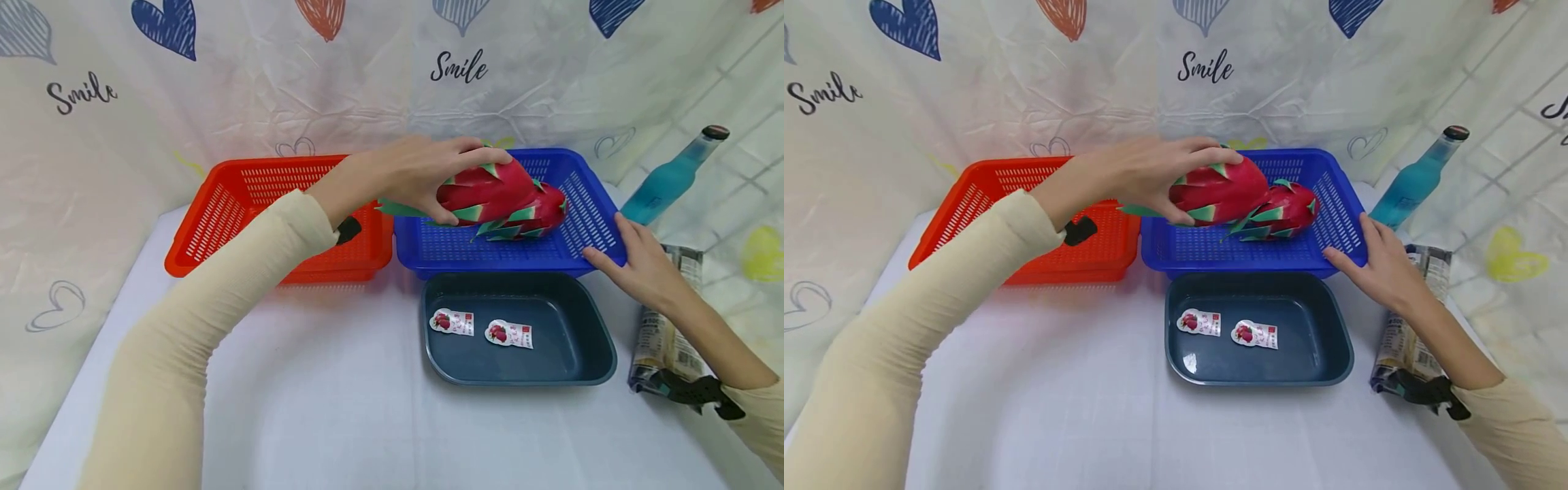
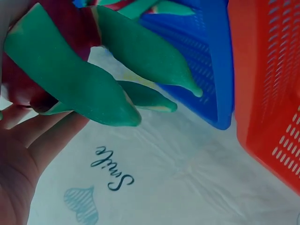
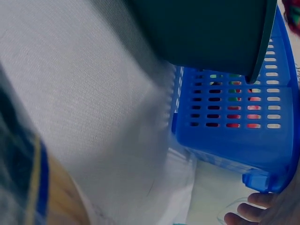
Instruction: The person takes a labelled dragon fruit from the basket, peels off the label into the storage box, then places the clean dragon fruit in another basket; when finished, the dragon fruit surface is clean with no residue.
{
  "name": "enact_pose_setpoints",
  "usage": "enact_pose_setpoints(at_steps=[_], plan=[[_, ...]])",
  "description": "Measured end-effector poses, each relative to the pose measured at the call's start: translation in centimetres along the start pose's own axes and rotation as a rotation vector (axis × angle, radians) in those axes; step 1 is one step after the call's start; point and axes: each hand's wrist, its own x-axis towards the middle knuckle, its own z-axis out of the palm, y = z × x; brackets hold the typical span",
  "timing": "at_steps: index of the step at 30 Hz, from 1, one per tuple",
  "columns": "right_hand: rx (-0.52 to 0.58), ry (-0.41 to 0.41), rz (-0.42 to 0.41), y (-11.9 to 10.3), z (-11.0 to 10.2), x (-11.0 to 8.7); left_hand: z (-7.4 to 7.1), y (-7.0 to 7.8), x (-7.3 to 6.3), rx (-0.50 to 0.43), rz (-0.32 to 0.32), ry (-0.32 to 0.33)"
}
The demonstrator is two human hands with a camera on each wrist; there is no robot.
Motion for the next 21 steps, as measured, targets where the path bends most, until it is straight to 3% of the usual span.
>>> enact_pose_setpoints(at_steps=[4, 10, 21], plan=[[0.004, -0.003, 0.003, 0.1, 0.0, 0.0, 0.3, -0.3, 2.9, 0.054, 0.022, -0.066], [0.006, -0.007, 0.006, 0.2, 0.0, 0.1, 1.8, -0.1, 6.1, 0.056, 0.022, -0.195], [0.004, -0.002, 0.006, 0.3, -0.1, 0.0, 4.4, 0.7, 9.3, 0.09, 0.019, -0.278]])
